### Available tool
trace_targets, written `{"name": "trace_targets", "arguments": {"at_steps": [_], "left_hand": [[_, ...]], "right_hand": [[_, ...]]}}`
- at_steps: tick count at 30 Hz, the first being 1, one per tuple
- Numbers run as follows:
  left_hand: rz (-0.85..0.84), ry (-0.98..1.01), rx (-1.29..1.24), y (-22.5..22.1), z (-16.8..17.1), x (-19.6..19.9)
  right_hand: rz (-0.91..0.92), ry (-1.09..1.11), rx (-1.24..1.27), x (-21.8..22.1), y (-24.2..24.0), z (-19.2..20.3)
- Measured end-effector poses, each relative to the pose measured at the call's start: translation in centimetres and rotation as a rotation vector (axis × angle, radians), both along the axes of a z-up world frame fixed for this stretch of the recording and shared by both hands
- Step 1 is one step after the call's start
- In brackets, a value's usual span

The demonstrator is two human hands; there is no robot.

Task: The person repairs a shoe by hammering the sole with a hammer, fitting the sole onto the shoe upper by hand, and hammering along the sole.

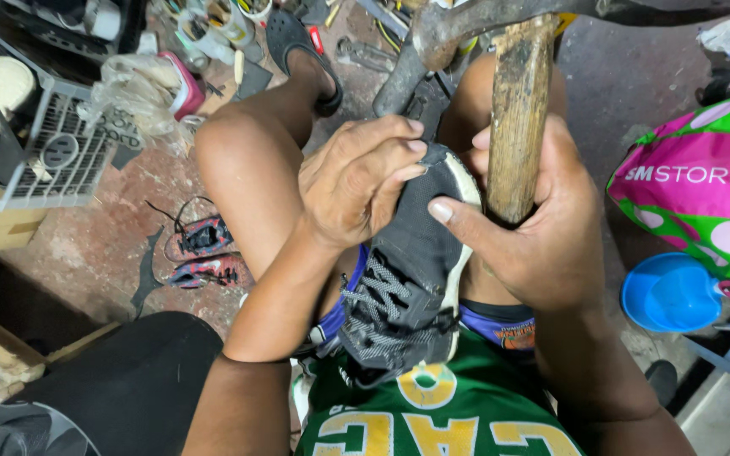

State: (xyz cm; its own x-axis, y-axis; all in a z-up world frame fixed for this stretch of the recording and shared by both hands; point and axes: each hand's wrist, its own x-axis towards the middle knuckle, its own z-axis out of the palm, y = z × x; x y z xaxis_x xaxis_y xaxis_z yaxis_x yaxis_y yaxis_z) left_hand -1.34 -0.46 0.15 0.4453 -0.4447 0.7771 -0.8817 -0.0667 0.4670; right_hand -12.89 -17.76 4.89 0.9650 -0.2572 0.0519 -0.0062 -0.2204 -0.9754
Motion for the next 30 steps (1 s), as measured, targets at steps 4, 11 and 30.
{"name": "trace_targets", "arguments": {"at_steps": [4,11,30], "left_hand": [[0.046,0.084,-0.058,-0.5,-0.1,-0.3],[0.032,0.200,-0.113,-0.8,-1.3,-0.8],[-0.196,0.650,-0.065,-2.0,0.8,-2.3]], "right_hand": [[0.034,0.006,0.086,0.2,0.0,1.2],[0.034,-0.001,-0.038,0.5,0.2,1.4],[-0.135,0.029,0.363,-0.5,-2.2,-0.2]]}}
